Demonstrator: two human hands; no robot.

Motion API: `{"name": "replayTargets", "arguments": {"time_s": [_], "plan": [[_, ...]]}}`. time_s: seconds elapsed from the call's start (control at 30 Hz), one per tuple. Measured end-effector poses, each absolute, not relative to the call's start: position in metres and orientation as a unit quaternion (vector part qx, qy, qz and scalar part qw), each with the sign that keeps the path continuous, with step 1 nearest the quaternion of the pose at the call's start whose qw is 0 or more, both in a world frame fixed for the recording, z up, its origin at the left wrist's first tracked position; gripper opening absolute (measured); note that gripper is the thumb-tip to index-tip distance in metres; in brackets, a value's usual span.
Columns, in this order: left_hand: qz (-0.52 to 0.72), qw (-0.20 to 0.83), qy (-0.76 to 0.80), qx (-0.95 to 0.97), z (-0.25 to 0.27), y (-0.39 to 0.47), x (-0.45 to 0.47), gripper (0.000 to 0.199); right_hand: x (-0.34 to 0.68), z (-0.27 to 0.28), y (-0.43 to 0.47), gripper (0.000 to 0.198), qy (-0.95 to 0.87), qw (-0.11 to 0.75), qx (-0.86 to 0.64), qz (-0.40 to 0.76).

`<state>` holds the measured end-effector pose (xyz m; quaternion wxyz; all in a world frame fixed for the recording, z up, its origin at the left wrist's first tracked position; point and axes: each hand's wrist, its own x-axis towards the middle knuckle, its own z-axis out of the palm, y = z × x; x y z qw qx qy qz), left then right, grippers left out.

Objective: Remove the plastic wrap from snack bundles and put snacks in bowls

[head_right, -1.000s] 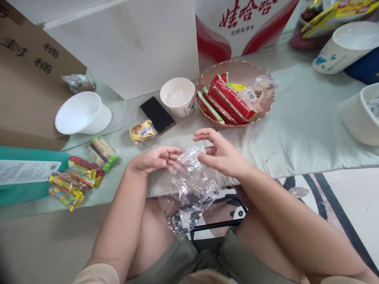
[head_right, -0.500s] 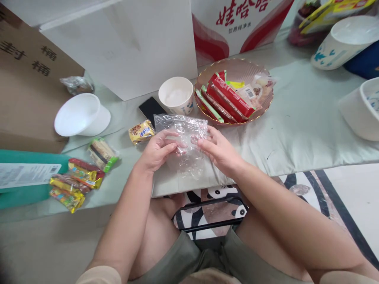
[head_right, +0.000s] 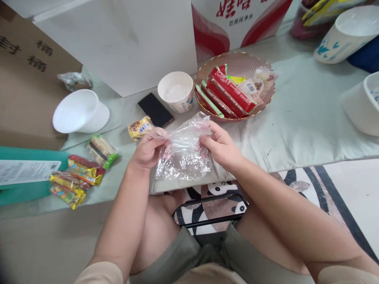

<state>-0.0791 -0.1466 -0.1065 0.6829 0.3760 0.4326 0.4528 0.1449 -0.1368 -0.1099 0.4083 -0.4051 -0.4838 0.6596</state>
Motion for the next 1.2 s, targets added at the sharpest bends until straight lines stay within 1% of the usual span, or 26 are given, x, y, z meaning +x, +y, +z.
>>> {"name": "replayTargets", "arguments": {"time_s": [0.1, 0.17, 0.23, 0.3, 0.33, 0.4, 0.43, 0.5, 0.53, 0.57, 0.67, 0.7, 0.73, 0.77, 0.83, 0.87, 0.9, 0.97, 1.0, 1.07, 1.13, 1.2], "plan": [[0.476, 0.660, 0.450, 0.368, -0.107, -0.142, -0.080, 0.013, 0.147, -0.109, -0.137, 0.007, -0.493, 0.455, -0.392, 0.630], [0.478, 0.655, 0.455, 0.367, -0.109, -0.140, -0.082, 0.018, 0.151, -0.108, -0.136, 0.004, -0.515, 0.449, -0.393, 0.615], [0.475, 0.645, 0.463, 0.379, -0.111, -0.140, -0.083, 0.025, 0.154, -0.107, -0.134, 0.015, -0.547, 0.433, -0.392, 0.600], [0.465, 0.629, 0.476, 0.402, -0.112, -0.141, -0.082, 0.025, 0.155, -0.107, -0.133, 0.025, -0.590, 0.407, -0.403, 0.569], [0.460, 0.622, 0.482, 0.411, -0.113, -0.142, -0.081, 0.027, 0.155, -0.106, -0.132, 0.026, -0.609, 0.385, -0.422, 0.550], [0.446, 0.619, 0.489, 0.423, -0.113, -0.143, -0.080, 0.039, 0.154, -0.105, -0.131, 0.017, -0.623, 0.330, -0.473, 0.529], [0.439, 0.617, 0.495, 0.426, -0.113, -0.144, -0.080, 0.043, 0.154, -0.104, -0.131, 0.018, -0.621, 0.301, -0.492, 0.532], [0.429, 0.607, 0.513, 0.430, -0.113, -0.144, -0.081, 0.048, 0.157, -0.102, -0.130, 0.042, -0.614, 0.259, -0.500, 0.553], [0.424, 0.603, 0.520, 0.431, -0.114, -0.144, -0.083, 0.050, 0.159, -0.101, -0.130, 0.050, -0.617, 0.249, -0.494, 0.560], [0.419, 0.602, 0.525, 0.433, -0.114, -0.144, -0.084, 0.051, 0.162, -0.099, -0.129, 0.051, -0.624, 0.248, -0.488, 0.557], [0.374, 0.631, 0.503, 0.458, -0.114, -0.146, -0.088, 0.053, 0.167, -0.096, -0.128, 0.039, -0.629, 0.297, -0.486, 0.529], [0.352, 0.648, 0.483, 0.471, -0.114, -0.147, -0.088, 0.052, 0.168, -0.096, -0.128, 0.039, -0.624, 0.308, -0.479, 0.535], [0.334, 0.665, 0.461, 0.484, -0.115, -0.148, -0.087, 0.052, 0.166, -0.096, -0.129, 0.040, -0.625, 0.300, -0.463, 0.552], [0.324, 0.678, 0.440, 0.493, -0.115, -0.149, -0.086, 0.054, 0.164, -0.097, -0.130, 0.039, -0.635, 0.268, -0.440, 0.575], [0.344, 0.687, 0.415, 0.487, -0.115, -0.150, -0.081, 0.060, 0.156, -0.101, -0.133, 0.026, -0.669, 0.184, -0.402, 0.598], [0.369, 0.688, 0.413, 0.469, -0.116, -0.151, -0.079, 0.064, 0.151, -0.103, -0.135, 0.020, -0.681, 0.161, -0.395, 0.595], [0.397, 0.689, 0.415, 0.442, -0.116, -0.150, -0.076, 0.066, 0.146, -0.105, -0.137, 0.018, -0.684, 0.161, -0.398, 0.589], [0.435, 0.702, 0.415, 0.382, -0.117, -0.150, -0.071, 0.065, 0.138, -0.108, -0.141, 0.017, -0.659, 0.221, -0.423, 0.582], [0.436, 0.713, 0.412, 0.362, -0.118, -0.149, -0.068, 0.063, 0.135, -0.109, -0.142, 0.017, -0.637, 0.257, -0.435, 0.582], [0.413, 0.728, 0.414, 0.358, -0.119, -0.149, -0.064, 0.059, 0.132, -0.110, -0.143, 0.019, -0.607, 0.299, -0.450, 0.583], [0.389, 0.710, 0.445, 0.384, -0.119, -0.148, -0.062, 0.049, 0.132, -0.111, -0.144, 0.019, -0.588, 0.309, -0.455, 0.592], [0.372, 0.678, 0.484, 0.409, -0.120, -0.149, -0.062, 0.040, 0.133, -0.112, -0.143, 0.020, -0.559, 0.310, -0.441, 0.630]]}}
